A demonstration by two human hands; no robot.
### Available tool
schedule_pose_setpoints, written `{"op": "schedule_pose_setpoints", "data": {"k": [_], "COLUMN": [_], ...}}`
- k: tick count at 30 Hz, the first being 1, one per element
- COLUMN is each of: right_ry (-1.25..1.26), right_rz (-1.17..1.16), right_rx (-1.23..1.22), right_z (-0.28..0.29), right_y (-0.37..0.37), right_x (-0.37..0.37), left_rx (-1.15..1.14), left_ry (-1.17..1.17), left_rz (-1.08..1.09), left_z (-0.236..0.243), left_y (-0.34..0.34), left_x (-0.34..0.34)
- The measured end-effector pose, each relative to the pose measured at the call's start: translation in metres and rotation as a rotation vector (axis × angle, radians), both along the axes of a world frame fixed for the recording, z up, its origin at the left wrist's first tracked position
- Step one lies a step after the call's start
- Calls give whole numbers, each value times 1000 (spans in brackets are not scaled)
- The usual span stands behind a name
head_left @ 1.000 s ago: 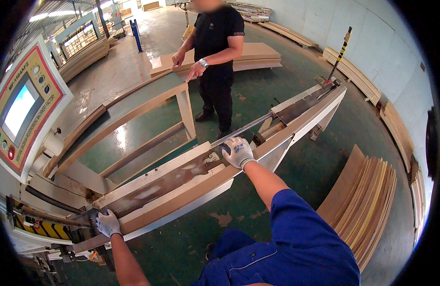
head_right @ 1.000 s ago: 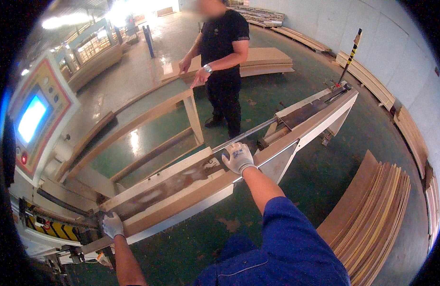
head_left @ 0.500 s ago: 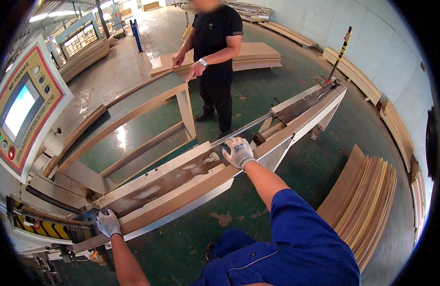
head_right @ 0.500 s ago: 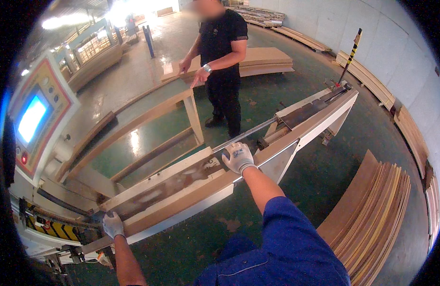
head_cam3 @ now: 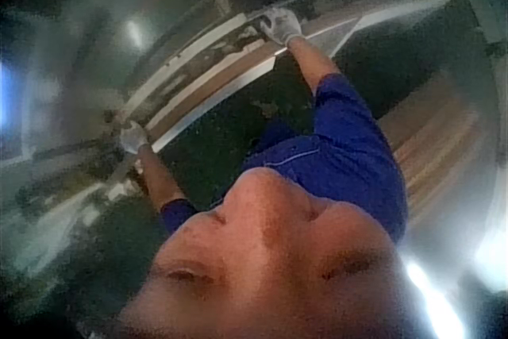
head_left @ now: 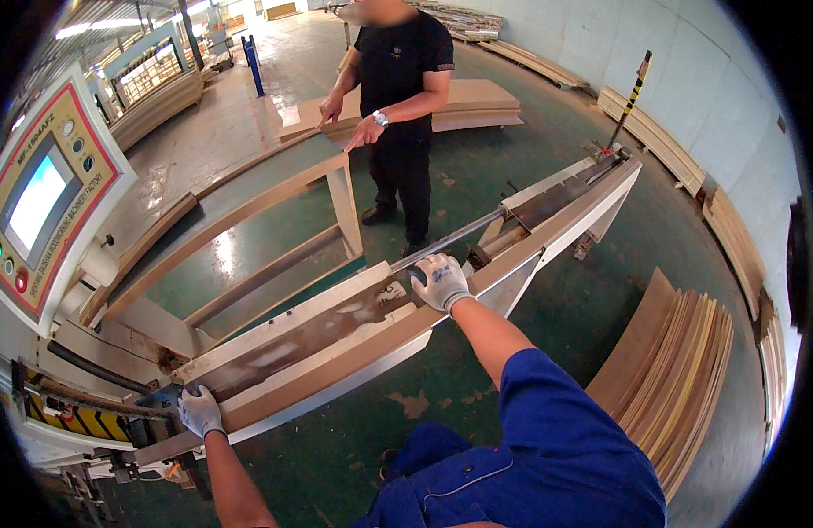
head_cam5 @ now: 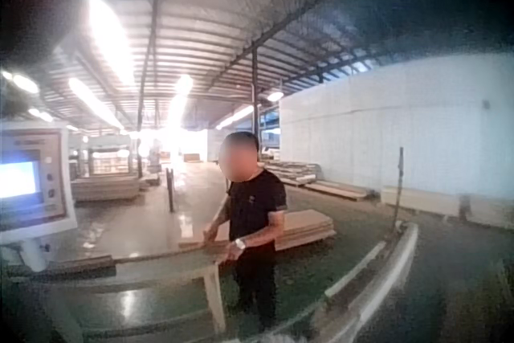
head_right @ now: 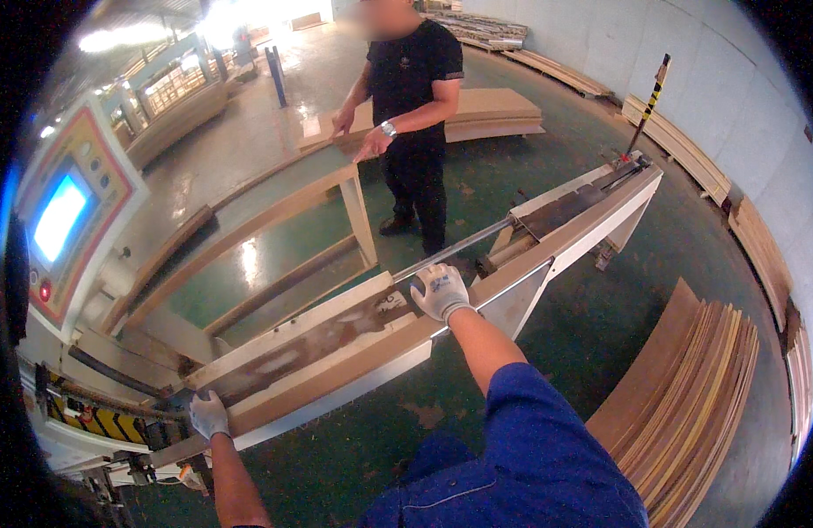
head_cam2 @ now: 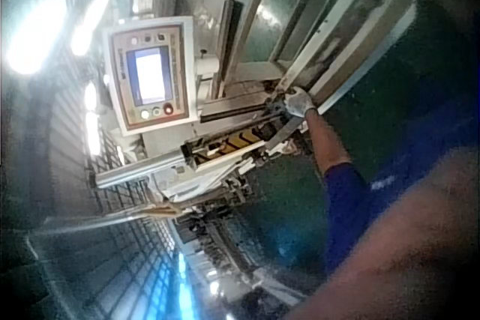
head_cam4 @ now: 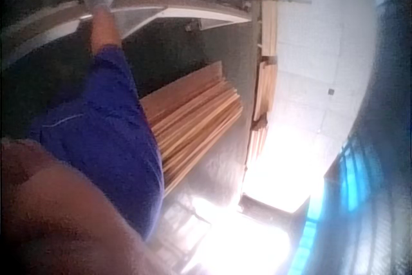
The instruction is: The person picks up wooden planks from a stack and places them into a woodworking machine. They feed the planks through the machine one at a time, then remove the processed pieces and stack them nearby. The person repeats this process throughout the clip.
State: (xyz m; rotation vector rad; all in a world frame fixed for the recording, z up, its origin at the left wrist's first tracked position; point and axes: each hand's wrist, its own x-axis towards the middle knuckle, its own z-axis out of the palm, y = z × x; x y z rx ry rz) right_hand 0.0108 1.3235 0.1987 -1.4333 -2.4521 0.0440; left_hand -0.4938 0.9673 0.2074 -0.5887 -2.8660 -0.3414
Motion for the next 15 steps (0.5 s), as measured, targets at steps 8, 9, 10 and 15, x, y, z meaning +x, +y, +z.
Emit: {"op": "schedule_pose_setpoints", "data": {"k": [8, 9, 10, 15], "right_ry": [-82, -75, -68, -61], "right_rz": [6, 8, 9, 14], "right_rx": [7, 0, -8, -17], "right_z": [0, 0, 1, -1], "right_y": [0, 0, 0, 0], "right_x": [-1, -1, -1, -1], "left_rx": [25, 19, 12, -16], "left_ry": [-9, -18, -27, -53], "left_rz": [-3, 0, 2, 0], "left_z": [-5, -4, -1, 4], "left_y": [-2, -2, -1, -2], "left_x": [-2, -1, 0, 2]}}
